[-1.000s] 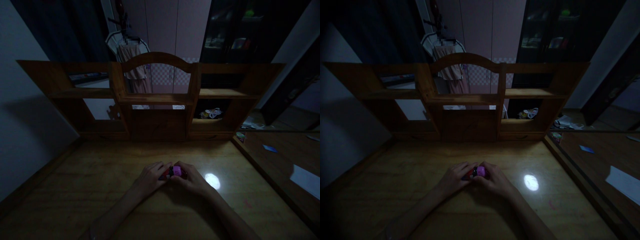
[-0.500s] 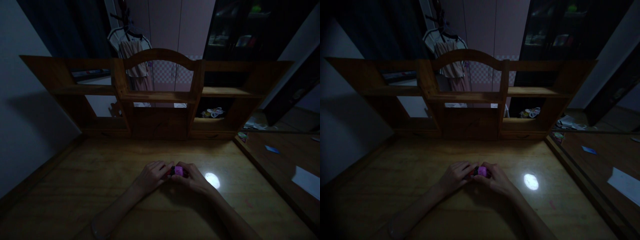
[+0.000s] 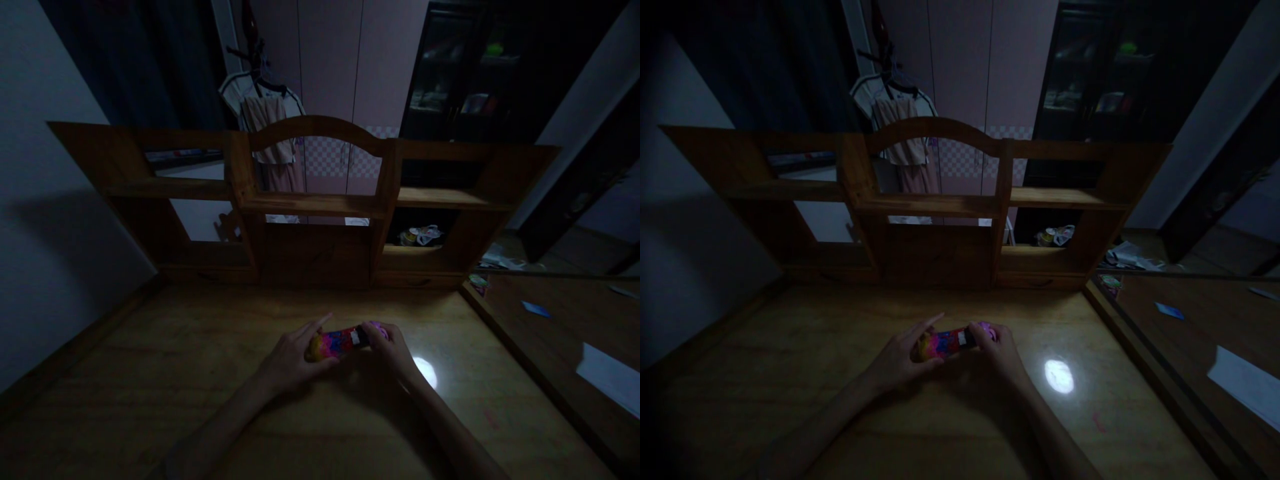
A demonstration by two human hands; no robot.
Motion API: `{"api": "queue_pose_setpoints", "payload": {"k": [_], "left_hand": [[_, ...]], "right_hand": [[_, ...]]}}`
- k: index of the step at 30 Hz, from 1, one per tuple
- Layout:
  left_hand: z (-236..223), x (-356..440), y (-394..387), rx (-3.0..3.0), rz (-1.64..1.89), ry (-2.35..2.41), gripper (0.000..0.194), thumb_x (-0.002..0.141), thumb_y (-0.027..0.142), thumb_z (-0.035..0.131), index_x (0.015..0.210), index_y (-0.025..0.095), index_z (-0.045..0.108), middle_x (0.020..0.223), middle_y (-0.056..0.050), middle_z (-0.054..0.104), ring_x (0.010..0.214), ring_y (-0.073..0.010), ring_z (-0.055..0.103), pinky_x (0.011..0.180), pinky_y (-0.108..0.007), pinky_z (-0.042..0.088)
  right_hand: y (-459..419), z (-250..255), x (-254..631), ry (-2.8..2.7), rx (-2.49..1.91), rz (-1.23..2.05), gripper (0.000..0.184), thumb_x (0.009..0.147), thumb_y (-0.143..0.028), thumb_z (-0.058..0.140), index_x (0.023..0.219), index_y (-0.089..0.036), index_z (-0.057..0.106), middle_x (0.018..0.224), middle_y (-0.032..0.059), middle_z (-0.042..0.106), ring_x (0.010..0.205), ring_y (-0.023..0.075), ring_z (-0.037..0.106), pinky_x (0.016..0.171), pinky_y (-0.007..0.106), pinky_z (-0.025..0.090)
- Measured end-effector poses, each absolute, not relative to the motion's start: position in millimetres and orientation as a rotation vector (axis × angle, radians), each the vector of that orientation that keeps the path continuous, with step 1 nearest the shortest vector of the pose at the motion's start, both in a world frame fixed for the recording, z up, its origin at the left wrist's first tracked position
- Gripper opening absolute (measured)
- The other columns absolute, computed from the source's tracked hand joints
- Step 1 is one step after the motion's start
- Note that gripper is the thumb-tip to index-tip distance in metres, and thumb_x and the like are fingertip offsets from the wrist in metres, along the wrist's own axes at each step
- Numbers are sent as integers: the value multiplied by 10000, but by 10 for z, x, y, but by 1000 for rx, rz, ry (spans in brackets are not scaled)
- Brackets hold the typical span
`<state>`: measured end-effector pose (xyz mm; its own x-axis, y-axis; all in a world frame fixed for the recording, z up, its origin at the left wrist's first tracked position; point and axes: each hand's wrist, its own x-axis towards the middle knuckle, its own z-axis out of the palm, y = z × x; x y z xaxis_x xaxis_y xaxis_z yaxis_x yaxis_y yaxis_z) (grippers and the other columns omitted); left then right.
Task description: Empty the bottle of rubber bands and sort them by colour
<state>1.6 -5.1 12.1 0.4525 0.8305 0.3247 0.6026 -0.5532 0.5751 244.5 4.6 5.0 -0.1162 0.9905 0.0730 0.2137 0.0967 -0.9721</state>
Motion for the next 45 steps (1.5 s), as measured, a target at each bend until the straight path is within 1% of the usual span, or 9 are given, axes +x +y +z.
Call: {"api": "queue_pose_setpoints", "payload": {"k": [6, 16, 19, 23, 28, 32, 35, 38, 45], "left_hand": [[17, 76, -70, 2391, 823, 1184, 565, 829, 528, 614, 1303, 238, 508, 1227, -64, 645, 1066, -224, 642, 919, -353, 518], [1, 101, -45, 2572, 859, 1170, 533, 851, 539, 581, 1239, 177, 533, 1103, -89, 679, 941, -223, 673, 827, -323, 538], [5, 133, -50, 2567, 792, 1262, 554, 850, 578, 554, 1224, 170, 535, 1083, -105, 684, 920, -244, 676, 796, -342, 536], [68, 234, -119, 2439, 760, 1341, 634, 916, 568, 444, 1424, 202, 348, 1295, -125, 604, 1055, -254, 649, 858, -364, 517], [139, 295, -199, 2492, 647, 1161, 686, 971, 510, 343, 1535, 252, 50, 1481, -107, 434, 1265, -244, 523, 983, -372, 458], [77, 221, -146, 2566, 622, 1170, 657, 983, 484, 315, 1536, 248, 50, 1509, -106, 388, 1301, -234, 490, 982, -365, 466], [7, 151, -71, 2536, 651, 1242, 594, 994, 440, 312, 1530, 255, 135, 1488, -91, 427, 1252, -219, 538, 990, -349, 463], [-57, 112, -8, 2492, 650, 1261, 554, 988, 393, 348, 1513, 265, 227, 1465, -71, 463, 1215, -219, 567, 999, -340, 457], [-157, 92, 30, 2468, 685, 1175, 523, 968, 310, 387, 1484, 255, 320, 1394, -63, 544, 1185, -214, 582, 1006, -343, 453]], "right_hand": [[50, 38, 2461, -1462, -1214, 1146, 462, 864, -573, 532, 643, -174, 462, 583, -39, 358, 525, 92, 308, 477, 234, 220], [36, 39, 2457, -1318, -1221, 1307, 508, 832, -630, 539, 608, -192, 412, 483, -74, 293, 404, 64, 252, 380, 215, 167], [45, 30, 2419, -1210, -1235, 1305, 508, 823, -645, 540, 622, -187, 452, 448, -73, 333, 372, 69, 307, 372, 210, 232], [26, 42, 2321, -1176, -1053, 1415, 411, 793, -570, 645, 841, -163, 614, 647, 13, 625, 554, 133, 579, 581, 253, 466], [-6, 74, 2253, -1195, -982, 1504, 403, 790, -490, 686, 1050, -184, 656, 1063, 74, 679, 955, 209, 639, 846, 307, 481], [120, 186, 2610, -1344, -1291, 1243, 506, 810, -596, 590, 1091, -180, 647, 1048, 81, 679, 906, 230, 638, 710, 295, 480], [205, 279, 3094, -1673, -1607, 777, 522, 798, -641, 555, 904, -143, 670, 831, 76, 687, 779, 230, 632, 629, 279, 425], [207, 303, 3506, -1862, -1968, 522, 542, 798, -671, 516, 847, -155, 675, 773, 90, 691, 715, 233, 639, 571, 277, 374], [161, 221, 3581, -2006, -2394, 189, 632, 789, -729, 443, 834, -144, 679, 876, 180, 706, 787, 301, 671, 580, 309, 366]]}}
